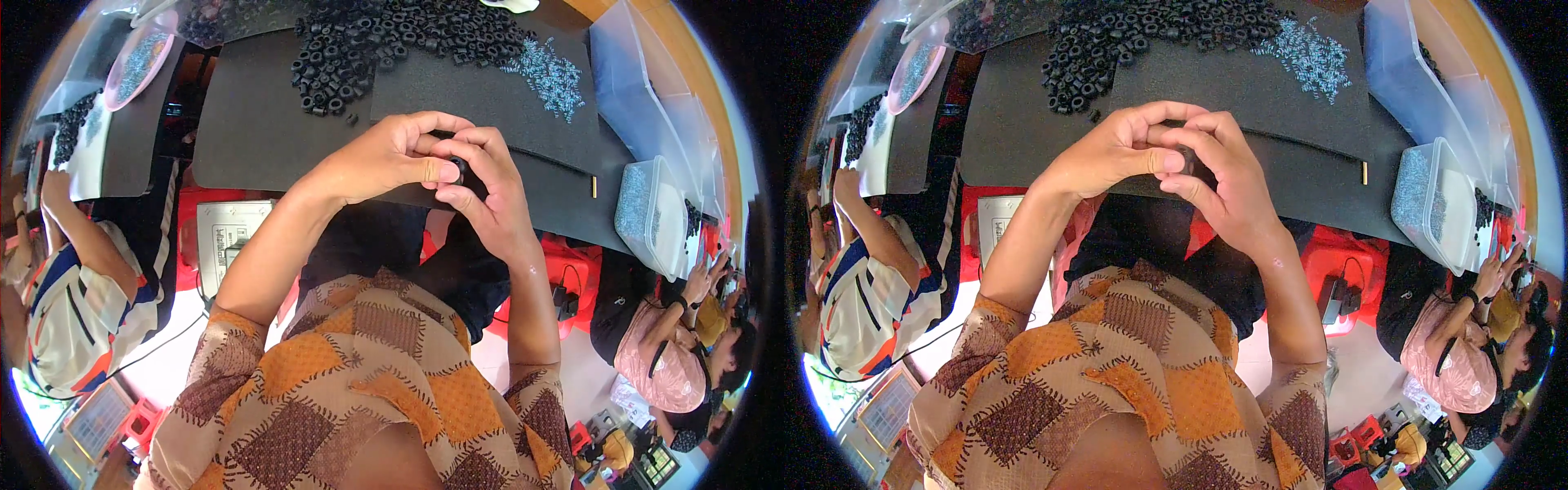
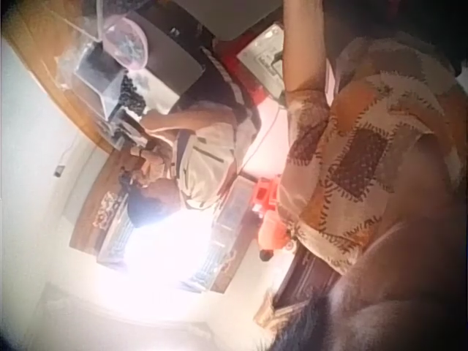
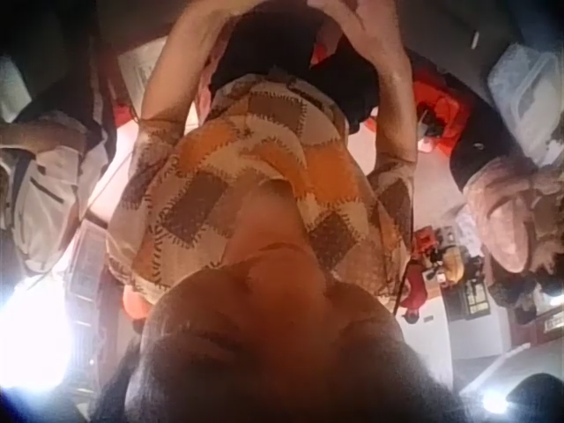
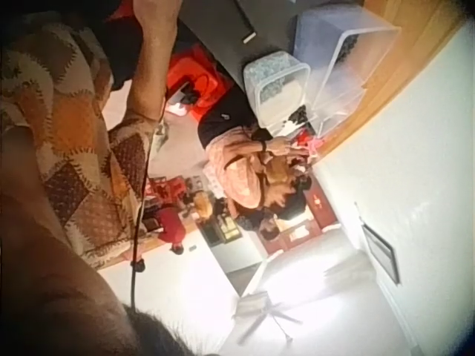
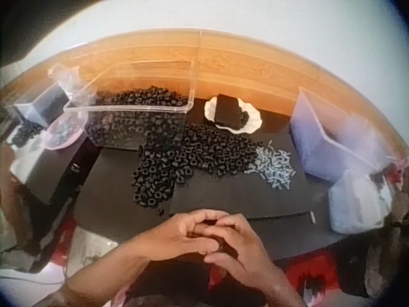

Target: The person repeatedly picks up small black rings and small components by hand, inserts each small component into a ring, and presses them together.

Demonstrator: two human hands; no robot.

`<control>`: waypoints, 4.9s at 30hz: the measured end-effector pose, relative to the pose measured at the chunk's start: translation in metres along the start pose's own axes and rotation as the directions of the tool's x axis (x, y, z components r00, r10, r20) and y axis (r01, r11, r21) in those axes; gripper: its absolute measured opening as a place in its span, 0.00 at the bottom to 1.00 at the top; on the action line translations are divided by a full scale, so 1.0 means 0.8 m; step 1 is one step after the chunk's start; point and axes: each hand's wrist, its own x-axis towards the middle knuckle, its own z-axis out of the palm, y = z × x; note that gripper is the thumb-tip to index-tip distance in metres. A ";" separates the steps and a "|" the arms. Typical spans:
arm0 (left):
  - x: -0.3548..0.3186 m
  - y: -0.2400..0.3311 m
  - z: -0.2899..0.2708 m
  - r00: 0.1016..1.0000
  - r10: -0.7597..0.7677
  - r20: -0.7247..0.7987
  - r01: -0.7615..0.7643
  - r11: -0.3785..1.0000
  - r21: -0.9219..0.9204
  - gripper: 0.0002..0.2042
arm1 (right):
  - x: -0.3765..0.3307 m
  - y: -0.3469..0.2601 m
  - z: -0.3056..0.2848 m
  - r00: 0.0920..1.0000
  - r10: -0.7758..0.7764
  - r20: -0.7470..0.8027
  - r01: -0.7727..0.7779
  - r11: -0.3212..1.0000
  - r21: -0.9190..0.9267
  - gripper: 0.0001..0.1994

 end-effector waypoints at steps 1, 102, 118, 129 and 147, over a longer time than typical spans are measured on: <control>0.001 -0.001 0.000 1.000 0.007 0.003 -0.007 1.000 0.006 0.30 | 0.000 0.002 0.000 1.000 0.000 0.000 0.000 1.000 -0.001 0.20; -0.003 -0.020 0.024 0.987 -0.003 0.158 0.069 0.908 -0.414 0.34 | -0.016 -0.007 -0.014 0.992 -0.066 0.104 0.063 0.998 0.025 0.21; -0.026 -0.001 0.029 0.986 0.166 -0.023 -0.152 0.944 0.292 0.46 | -0.022 -0.028 -0.010 0.986 0.159 0.057 -0.158 0.987 -0.017 0.12; -0.022 -0.009 0.043 0.960 0.280 -0.004 -0.241 0.834 0.497 0.39 | -0.027 -0.025 0.001 0.988 0.152 -0.011 -0.151 0.986 0.076 0.10; -0.015 0.002 0.013 0.999 0.033 0.013 -0.034 0.999 0.020 0.33 | -0.020 0.001 0.000 0.998 -0.044 -0.034 0.041 0.996 -0.078 0.16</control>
